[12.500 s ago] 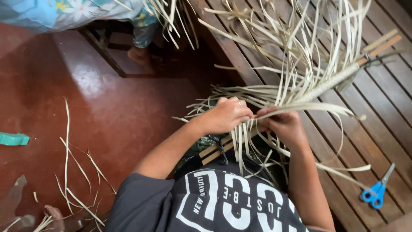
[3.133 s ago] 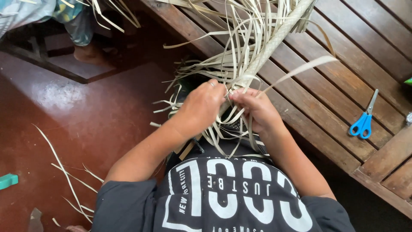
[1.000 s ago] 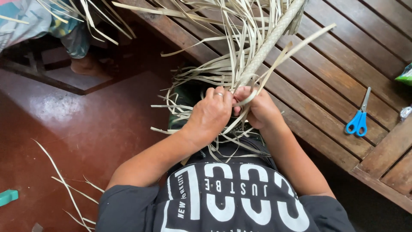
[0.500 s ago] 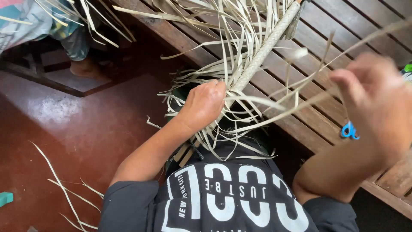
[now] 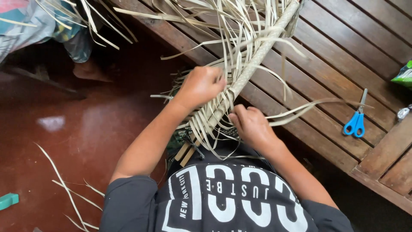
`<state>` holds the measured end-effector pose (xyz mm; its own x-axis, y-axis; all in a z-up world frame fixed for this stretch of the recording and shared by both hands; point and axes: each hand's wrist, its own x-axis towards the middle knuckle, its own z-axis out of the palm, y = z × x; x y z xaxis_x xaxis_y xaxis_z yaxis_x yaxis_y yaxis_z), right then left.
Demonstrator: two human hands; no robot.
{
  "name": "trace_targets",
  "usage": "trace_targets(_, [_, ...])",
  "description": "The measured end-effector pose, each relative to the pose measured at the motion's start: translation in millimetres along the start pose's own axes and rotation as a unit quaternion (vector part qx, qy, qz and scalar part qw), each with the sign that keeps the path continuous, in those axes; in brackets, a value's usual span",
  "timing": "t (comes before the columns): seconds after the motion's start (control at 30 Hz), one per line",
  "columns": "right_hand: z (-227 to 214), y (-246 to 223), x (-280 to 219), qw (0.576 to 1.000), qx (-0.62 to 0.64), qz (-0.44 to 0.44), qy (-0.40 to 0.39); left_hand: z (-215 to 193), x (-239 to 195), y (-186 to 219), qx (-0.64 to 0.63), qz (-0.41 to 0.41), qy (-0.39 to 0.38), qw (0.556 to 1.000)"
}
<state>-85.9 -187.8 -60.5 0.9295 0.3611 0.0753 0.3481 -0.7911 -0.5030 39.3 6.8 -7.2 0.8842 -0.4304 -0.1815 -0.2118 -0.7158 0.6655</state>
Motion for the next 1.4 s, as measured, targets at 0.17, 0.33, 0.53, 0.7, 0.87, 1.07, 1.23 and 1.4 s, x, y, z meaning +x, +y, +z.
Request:
trace_targets(0.17, [38.1,21.0,-42.6,0.949,0.219,0.196,-0.111,-27.3,51.8,-36.4,-0.378,0.066,0.224,0.896])
trace_targets(0.33, [-9.4,21.4,-45.6,0.93,0.275,0.24,-0.053,-54.9,22.1,-39.2,-0.569,-0.005,0.179,0.802])
trace_targets(0.53, [-59.2,15.3,20.7,0.954,0.214,0.125,0.166,-18.9,-13.9,-51.0,-0.414,0.002,-0.058,0.908])
trace_targets(0.7, [-52.1,10.3,69.2,0.963,0.24,0.095,0.079,7.3,-8.6,-65.5,-0.124,0.056,-0.105,0.985])
trace_targets(0.87, [-62.6,6.5,85.1,0.973,0.195,0.116,0.037,-29.7,-18.6,-48.2,-0.064,0.118,-0.052,0.99])
trace_targets(1.07, [-67.2,0.4,85.1,0.976,0.18,0.111,0.051,-53.2,-33.5,-37.5,-0.015,0.126,0.015,0.992])
trace_targets(1.23, [-73.5,6.6,72.0,0.972,0.179,0.12,0.09,-45.2,-41.1,-39.7,0.125,0.137,0.157,0.97])
trace_targets(1.4, [-78.6,-14.9,42.2,0.976,0.122,0.147,-0.104,-43.9,-50.4,14.5,0.168,0.296,0.408,0.847])
